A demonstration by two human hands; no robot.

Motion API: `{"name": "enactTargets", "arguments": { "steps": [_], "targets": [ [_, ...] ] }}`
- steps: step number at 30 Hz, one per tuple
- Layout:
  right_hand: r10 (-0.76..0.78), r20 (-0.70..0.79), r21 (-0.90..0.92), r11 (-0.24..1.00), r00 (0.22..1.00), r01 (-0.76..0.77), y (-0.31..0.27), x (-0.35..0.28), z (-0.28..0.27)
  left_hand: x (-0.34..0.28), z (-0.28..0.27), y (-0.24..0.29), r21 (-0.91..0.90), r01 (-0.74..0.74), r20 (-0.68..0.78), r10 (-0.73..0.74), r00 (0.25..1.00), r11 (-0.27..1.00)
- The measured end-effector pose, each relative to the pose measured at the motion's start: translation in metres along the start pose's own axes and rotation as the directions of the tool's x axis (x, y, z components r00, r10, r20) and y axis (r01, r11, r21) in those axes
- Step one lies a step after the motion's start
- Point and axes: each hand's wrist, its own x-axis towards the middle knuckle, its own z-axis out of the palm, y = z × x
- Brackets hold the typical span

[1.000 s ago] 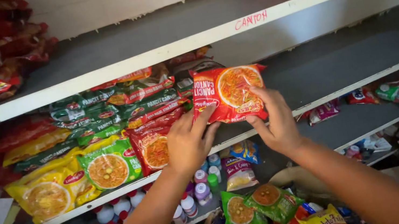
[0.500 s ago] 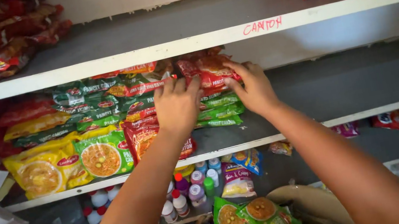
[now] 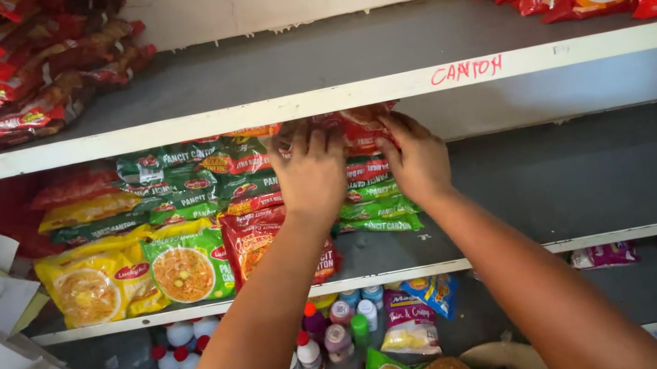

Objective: Organizing and restacking instant noodle packets on store shelves.

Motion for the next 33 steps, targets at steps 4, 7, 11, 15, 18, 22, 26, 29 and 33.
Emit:
{"name": "enactTargets", "arguments": {
  "steps": [4,7,11,15,18,22,26,29,33],
  "targets": [
    [0.037,-0.029,-0.085,0.996,0.999,-0.04,-0.018,-0.009,-0.012,-0.004,-0.008,0.003,0.009,0.011,0.074,-0.012,0.997,1.0],
    [-0.005,-0.111,-0.151,0.988,0.994,-0.012,-0.028,-0.016,-0.021,-0.006,-0.01,0.005,-0.018,-0.013,0.029,0.013,1.0,1.0],
    [-0.08,-0.109,-0.194,0.979,0.991,0.058,-0.043,-0.021,-0.04,-0.009,-0.02,0.011,-0.033,-0.068,-0.023,0.067,0.997,0.997],
    [-0.149,-0.062,-0.197,0.971,0.987,0.134,-0.059,-0.023,-0.061,-0.014,-0.044,0.013,-0.112,-0.164,-0.086,0.155,0.984,0.98],
    [-0.229,-0.012,-0.172,0.959,0.973,0.223,-0.077,-0.02,-0.079,-0.015,-0.076,0.011,-0.185,-0.26,-0.146,0.235,0.961,0.948],
    [-0.332,0.017,-0.17,0.929,0.943,0.33,-0.117,-0.01,-0.107,-0.013,-0.116,-0.003,-0.186,-0.348,-0.162,0.32,0.933,0.919],
    [-0.439,0.065,-0.167,0.881,0.896,0.443,-0.154,0.005,-0.12,-0.005,-0.155,-0.023,-0.201,-0.424,-0.204,0.386,0.9,0.883],
    [-0.483,0.077,-0.166,0.857,0.872,0.489,-0.183,0.022,-0.123,0.003,-0.182,-0.045,-0.18,-0.463,-0.242,0.417,0.876,0.868],
    [-0.536,0.066,-0.149,0.829,0.842,0.539,-0.226,0.05,-0.119,0.015,-0.211,-0.083,-0.121,-0.484,-0.261,0.443,0.858,0.867]
  ]
}}
